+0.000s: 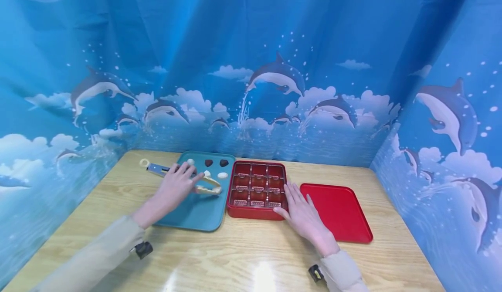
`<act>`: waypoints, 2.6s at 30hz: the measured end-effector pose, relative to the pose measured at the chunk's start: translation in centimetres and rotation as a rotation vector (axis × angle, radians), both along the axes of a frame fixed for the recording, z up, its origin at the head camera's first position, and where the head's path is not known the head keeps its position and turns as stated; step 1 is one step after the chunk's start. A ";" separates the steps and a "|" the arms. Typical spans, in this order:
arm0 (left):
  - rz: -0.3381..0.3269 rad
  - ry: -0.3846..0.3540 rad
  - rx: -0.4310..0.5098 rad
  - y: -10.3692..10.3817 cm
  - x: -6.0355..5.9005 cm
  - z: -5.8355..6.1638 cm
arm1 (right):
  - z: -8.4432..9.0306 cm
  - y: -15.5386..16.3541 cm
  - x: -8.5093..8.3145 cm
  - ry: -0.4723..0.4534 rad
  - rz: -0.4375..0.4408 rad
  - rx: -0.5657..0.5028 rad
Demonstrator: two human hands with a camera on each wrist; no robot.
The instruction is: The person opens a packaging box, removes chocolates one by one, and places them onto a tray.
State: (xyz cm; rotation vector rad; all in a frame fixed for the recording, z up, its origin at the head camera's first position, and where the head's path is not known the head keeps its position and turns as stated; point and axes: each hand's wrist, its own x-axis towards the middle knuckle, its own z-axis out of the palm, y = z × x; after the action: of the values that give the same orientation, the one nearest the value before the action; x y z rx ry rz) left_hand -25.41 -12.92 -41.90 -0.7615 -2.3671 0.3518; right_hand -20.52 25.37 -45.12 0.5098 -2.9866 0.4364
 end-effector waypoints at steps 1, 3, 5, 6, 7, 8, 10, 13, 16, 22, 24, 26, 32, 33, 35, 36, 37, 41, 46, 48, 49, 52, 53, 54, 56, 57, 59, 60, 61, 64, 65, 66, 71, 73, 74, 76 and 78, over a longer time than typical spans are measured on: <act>-0.002 0.003 0.003 0.2 0.0 0.0 | 0.0 0.0 0.0 0.000 0.000 0.002; 0.000 -0.004 0.014 0.5 -0.1 -0.1 | 0.0 0.0 0.0 0.001 0.000 0.004; 0.001 -0.024 0.029 0.7 -0.2 -0.1 | 0.0 0.0 0.0 -0.001 -0.001 0.006; 0.003 -0.034 0.032 0.8 -0.2 -0.2 | 0.0 0.0 0.0 -0.001 -0.002 0.006; 0.005 -0.049 0.035 0.8 -0.1 -0.2 | 0.1 -0.1 0.0 -0.002 -0.003 0.006; 0.009 -0.065 0.038 0.9 -0.1 -0.2 | 0.1 -0.1 0.0 0.000 -0.002 0.004; 0.011 -0.095 0.048 0.9 0.1 -0.4 | 0.1 -0.1 0.0 -0.004 -0.001 0.001; 0.022 -0.128 0.071 0.6 0.4 -0.7 | 0.2 -0.2 0.0 -0.006 0.001 -0.002; 0.043 -0.147 0.109 0.2 0.6 -0.9 | 0.3 -0.2 0.1 -0.008 -0.002 0.003; 0.062 -0.154 0.213 -0.7 0.8 -1.0 | 0.2 -0.1 0.1 -0.002 0.000 0.013; 0.058 -0.140 0.228 -0.9 0.9 -1.1 | 0.2 -0.2 0.1 0.001 0.004 0.011; 0.056 -0.139 0.240 -1.0 0.9 -1.2 | 0.2 -0.1 0.0 -0.003 0.002 0.008; 0.046 -0.150 0.288 -0.9 1.2 -1.5 | 0.0 0.0 0.0 -0.006 -0.005 0.006; 0.047 -0.152 0.295 -0.9 1.3 -1.6 | 0.0 0.0 0.0 -0.004 -0.005 0.008; 0.051 -0.152 0.310 -0.8 1.4 -1.7 | 0.1 0.0 0.0 -0.002 -0.006 0.011; 0.055 -0.152 0.316 -0.7 1.4 -1.8 | 0.1 0.0 0.0 -0.001 -0.006 0.012; 0.060 -0.152 0.320 -0.7 1.5 -1.9 | 0.1 0.0 0.0 -0.001 -0.006 0.011; 0.075 -0.151 0.354 -0.6 1.6 -2.2 | 0.0 0.0 -0.1 -0.003 -0.003 0.008; 0.091 -0.141 0.442 -1.0 1.7 -2.6 | 0.1 -0.1 0.0 -0.002 -0.001 0.007; 0.101 -0.141 0.474 -1.4 1.8 -2.7 | 0.1 -0.1 0.0 -0.002 -0.001 0.007; 0.108 -0.140 0.483 -1.6 1.8 -2.7 | 0.1 -0.1 0.0 -0.001 -0.001 0.007; 0.139 -0.153 0.510 -2.4 1.9 -2.8 | 0.0 0.0 0.0 0.001 -0.001 0.010; 0.154 -0.155 0.514 -2.7 1.9 -2.8 | 0.0 0.0 0.0 0.002 0.000 0.012; 0.167 -0.153 0.519 -3.1 1.9 -2.9 | 0.0 0.0 0.0 0.005 0.000 0.013; 0.202 -0.140 0.520 -3.8 1.9 -3.1 | 0.0 0.0 0.0 0.007 0.000 0.014; 0.217 -0.125 0.520 -4.3 1.9 -3.1 | 0.0 0.0 0.0 0.007 -0.001 0.012; 0.237 -0.087 0.520 -5.2 1.9 -3.2 | 0.1 0.0 0.0 0.005 -0.003 0.009; 0.242 -0.062 0.523 -5.8 1.8 -3.2 | 0.1 0.0 0.0 0.003 -0.003 0.008; 0.248 -0.039 0.519 -6.3 1.8 -3.2 | 0.1 0.0 0.0 0.001 -0.003 0.006; 0.257 0.028 0.534 -7.8 1.6 -3.0 | 0.1 0.0 0.0 -0.003 -0.006 0.005; 0.264 0.047 0.539 -8.2 1.4 -3.0 | 0.1 0.1 0.0 -0.004 -0.007 0.005; 0.275 0.066 0.544 -8.7 1.3 -2.9 | 0.1 0.1 0.0 -0.004 -0.007 0.007; 0.399 0.043 0.581 -10.4 0.7 -2.8 | 0.1 0.1 0.0 -0.001 -0.009 0.012; 0.474 -0.036 0.602 -10.8 0.5 -2.8 | 0.1 0.1 0.0 0.001 -0.009 0.012; 0.514 -0.084 0.604 -11.0 0.4 -2.8 | 0.1 0.1 0.0 0.001 -0.009 0.013; 0.591 -0.206 0.625 -11.3 0.2 -2.7 | 0.1 0.0 0.0 0.000 -0.008 0.013; 0.652 -0.309 0.625 -11.6 0.0 -2.8 | 0.1 0.0 0.0 0.000 -0.006 0.012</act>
State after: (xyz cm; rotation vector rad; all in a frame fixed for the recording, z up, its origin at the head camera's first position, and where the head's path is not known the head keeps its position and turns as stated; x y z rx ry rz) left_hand -25.41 -24.49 -44.69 0.2777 -2.7381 -0.2726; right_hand -20.50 25.38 -45.00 0.5016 -2.9921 0.4182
